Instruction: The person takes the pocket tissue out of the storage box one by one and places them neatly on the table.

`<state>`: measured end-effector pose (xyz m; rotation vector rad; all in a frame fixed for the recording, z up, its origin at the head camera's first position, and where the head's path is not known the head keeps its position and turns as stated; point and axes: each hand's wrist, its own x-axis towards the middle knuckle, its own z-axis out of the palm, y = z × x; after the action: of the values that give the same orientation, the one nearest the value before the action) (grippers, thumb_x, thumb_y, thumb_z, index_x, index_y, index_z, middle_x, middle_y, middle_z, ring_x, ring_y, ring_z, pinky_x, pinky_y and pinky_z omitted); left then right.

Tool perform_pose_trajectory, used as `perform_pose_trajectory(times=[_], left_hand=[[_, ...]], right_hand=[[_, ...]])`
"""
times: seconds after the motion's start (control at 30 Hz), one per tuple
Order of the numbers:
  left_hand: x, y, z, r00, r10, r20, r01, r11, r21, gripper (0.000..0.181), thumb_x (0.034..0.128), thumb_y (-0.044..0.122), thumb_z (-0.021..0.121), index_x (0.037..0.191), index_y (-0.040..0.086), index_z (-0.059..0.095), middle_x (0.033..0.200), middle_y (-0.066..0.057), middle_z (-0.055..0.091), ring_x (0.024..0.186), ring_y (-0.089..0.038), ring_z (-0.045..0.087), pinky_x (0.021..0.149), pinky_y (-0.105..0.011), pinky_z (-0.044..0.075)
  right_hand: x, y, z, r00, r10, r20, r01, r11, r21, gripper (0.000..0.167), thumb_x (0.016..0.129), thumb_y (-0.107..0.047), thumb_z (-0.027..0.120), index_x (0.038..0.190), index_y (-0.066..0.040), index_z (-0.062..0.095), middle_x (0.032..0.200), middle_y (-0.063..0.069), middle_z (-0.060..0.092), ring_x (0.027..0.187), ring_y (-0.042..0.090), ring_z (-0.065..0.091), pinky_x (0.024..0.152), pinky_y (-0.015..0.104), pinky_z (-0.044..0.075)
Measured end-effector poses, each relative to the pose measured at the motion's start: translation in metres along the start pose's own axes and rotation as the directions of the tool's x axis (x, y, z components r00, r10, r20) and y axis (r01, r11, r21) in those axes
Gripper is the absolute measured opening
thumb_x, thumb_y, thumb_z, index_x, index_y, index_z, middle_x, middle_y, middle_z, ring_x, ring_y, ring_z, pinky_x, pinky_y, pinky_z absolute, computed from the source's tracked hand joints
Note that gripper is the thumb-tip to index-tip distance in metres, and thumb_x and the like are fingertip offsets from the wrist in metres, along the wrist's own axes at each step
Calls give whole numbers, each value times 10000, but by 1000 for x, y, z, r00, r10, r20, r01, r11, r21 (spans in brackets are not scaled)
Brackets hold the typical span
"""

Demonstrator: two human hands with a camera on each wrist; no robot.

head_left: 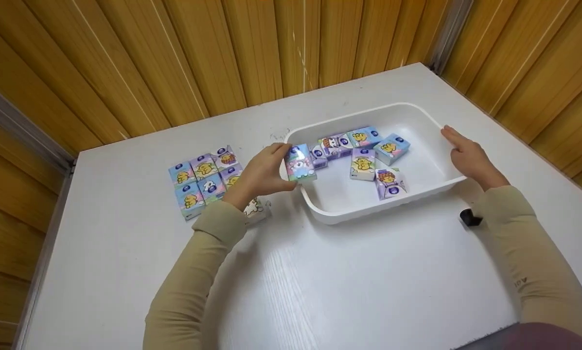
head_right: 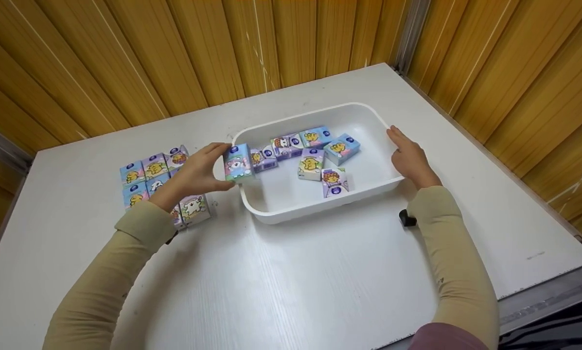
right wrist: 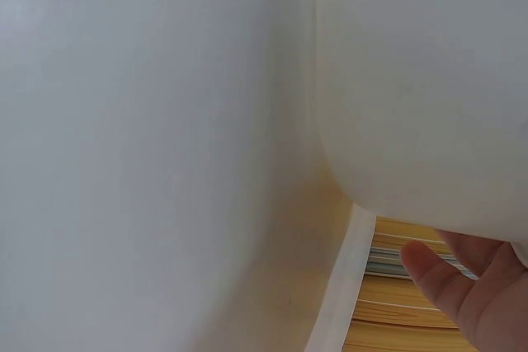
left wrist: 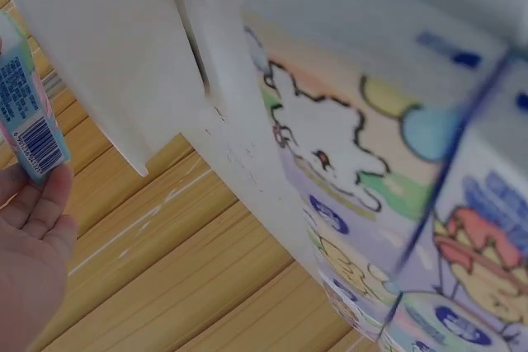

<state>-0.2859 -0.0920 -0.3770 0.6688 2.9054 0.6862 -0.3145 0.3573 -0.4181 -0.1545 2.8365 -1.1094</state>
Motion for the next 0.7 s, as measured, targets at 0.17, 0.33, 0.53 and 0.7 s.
perform_pose_trajectory(times=[0.17,0.33,0.53,0.7], left_hand=[[-13,-12,-7,999,-36,-7,36,999,13,876,662,413,700,1383,137,287,1402,-29,326,1272,-206,339,1042,-366,312],[-31,-26,-10,998,-55,6,54,997,59,876,680,435,680,1393,145,263,1416,-38,308,1291,-227,311,1047,-395,297],[-53,-42,-11,995,-98,31,95,992,88,866,692,400,684,1397,142,253,1421,-47,297,1299,-250,297,1051,-423,283],[-68,-54,-12,991,-131,36,127,986,105,866,698,379,687,1400,135,244,1439,-60,268,1315,-275,262,1052,-453,266]], right_hand=[[1,0,0,1000,-3,-5,2,1000,-19,516,908,-48,178,1416,-100,102,1488,45,6,1357,288,-11,1094,478,30],[1,-2,0,1000,16,2,-16,1000,-18,515,916,-51,184,1418,-119,90,1488,30,-9,1356,290,-21,1091,485,30],[1,-2,-1,1000,12,1,-12,1000,-26,517,913,-45,186,1417,-113,93,1487,38,-4,1356,292,-18,1091,486,33],[2,0,-1,1000,3,4,-3,1000,-23,517,912,-47,180,1417,-107,91,1487,46,-4,1356,292,-19,1092,482,26]])
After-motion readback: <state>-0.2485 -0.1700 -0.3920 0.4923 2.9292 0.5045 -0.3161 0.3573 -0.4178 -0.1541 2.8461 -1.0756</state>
